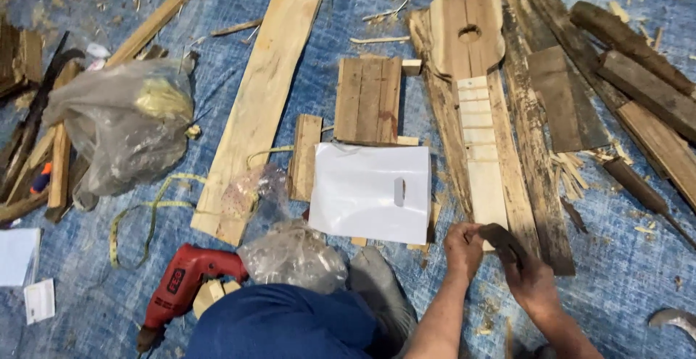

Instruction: Assembling a wooden stringed instrument by hammering components together on a workshop floor.

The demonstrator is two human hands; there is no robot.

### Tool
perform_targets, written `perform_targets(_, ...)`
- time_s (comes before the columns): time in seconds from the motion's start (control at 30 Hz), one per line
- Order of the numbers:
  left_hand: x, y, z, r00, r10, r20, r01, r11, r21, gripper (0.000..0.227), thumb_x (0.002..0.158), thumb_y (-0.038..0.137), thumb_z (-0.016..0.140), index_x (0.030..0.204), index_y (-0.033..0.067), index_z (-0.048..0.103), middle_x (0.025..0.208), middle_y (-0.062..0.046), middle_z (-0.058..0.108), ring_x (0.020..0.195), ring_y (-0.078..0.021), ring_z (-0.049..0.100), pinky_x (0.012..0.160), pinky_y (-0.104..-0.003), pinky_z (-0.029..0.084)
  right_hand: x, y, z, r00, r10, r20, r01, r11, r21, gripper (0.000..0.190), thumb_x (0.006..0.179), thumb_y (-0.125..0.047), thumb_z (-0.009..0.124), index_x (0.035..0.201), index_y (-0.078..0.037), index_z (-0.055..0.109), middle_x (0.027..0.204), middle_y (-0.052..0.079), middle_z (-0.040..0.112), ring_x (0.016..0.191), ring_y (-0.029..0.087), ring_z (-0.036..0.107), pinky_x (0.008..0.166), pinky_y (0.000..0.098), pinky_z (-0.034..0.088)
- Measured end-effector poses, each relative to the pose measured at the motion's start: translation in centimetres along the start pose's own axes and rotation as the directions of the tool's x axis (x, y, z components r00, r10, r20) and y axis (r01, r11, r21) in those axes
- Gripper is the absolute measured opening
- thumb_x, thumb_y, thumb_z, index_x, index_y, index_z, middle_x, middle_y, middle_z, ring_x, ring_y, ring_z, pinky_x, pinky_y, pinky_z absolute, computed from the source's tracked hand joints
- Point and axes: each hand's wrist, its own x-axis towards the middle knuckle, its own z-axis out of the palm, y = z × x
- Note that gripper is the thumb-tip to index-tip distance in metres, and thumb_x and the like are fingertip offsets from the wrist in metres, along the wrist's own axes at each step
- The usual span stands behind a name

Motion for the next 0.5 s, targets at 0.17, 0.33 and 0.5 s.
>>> perform_targets(0.17, -0.7, 0.0, -0.2, 0.994, 0.109, -0.008, -0.109, 0.994, 0.026, 0.012, 0.086, 0.011, 0.081, 0.095, 0.0097, 0.074, 0.096, -0.001, 0.062, 0.075, -0.0114, 0.055, 0.070, -0.026, 0.052, 0.4, 2.8, -0.3, 0.920, -0.197, -0.339, 0.188, 0.980, -0.061, 0.059, 0.102, -0.013, 0.064, 0.160, -0.013, 0.049, 0.117, 0.017, 0.068, 0.070, 0.026, 0.065, 0.056, 0.0375, 0.055)
perform_targets(0.33, -1.4, -0.1, -0.5, 0.979, 0.197, 0.050, -0.199, 0.980, 0.029, 0.023, 0.086, 0.007, 0.080, 0.105, 0.0108, 0.068, 0.100, -0.001, 0.057, 0.077, -0.0109, 0.054, 0.073, -0.026, 0.052, 3.5, 5.9, -4.6, 0.920, -0.139, -0.366, 0.105, 0.988, -0.110, 0.020, 0.108, -0.011, 0.063, 0.127, -0.013, 0.057, 0.099, 0.015, 0.072, 0.075, 0.037, 0.066, 0.059, 0.0513, 0.048)
perform_targets(0.5, -2.0, -0.6, -1.1, 0.990, 0.061, 0.126, -0.063, 0.998, 0.012, 0.052, 0.084, 0.005, 0.079, 0.130, 0.0116, 0.056, 0.087, 0.004, 0.056, 0.077, -0.0101, 0.054, 0.075, -0.025, 0.049, 7.3, 17.3, -2.2, 0.864, -0.132, -0.487, -0.112, 0.891, -0.441, 0.039, 0.110, -0.024, 0.069, 0.142, -0.017, 0.049, 0.104, 0.018, 0.075, 0.079, 0.040, 0.075, 0.060, 0.0489, 0.056)
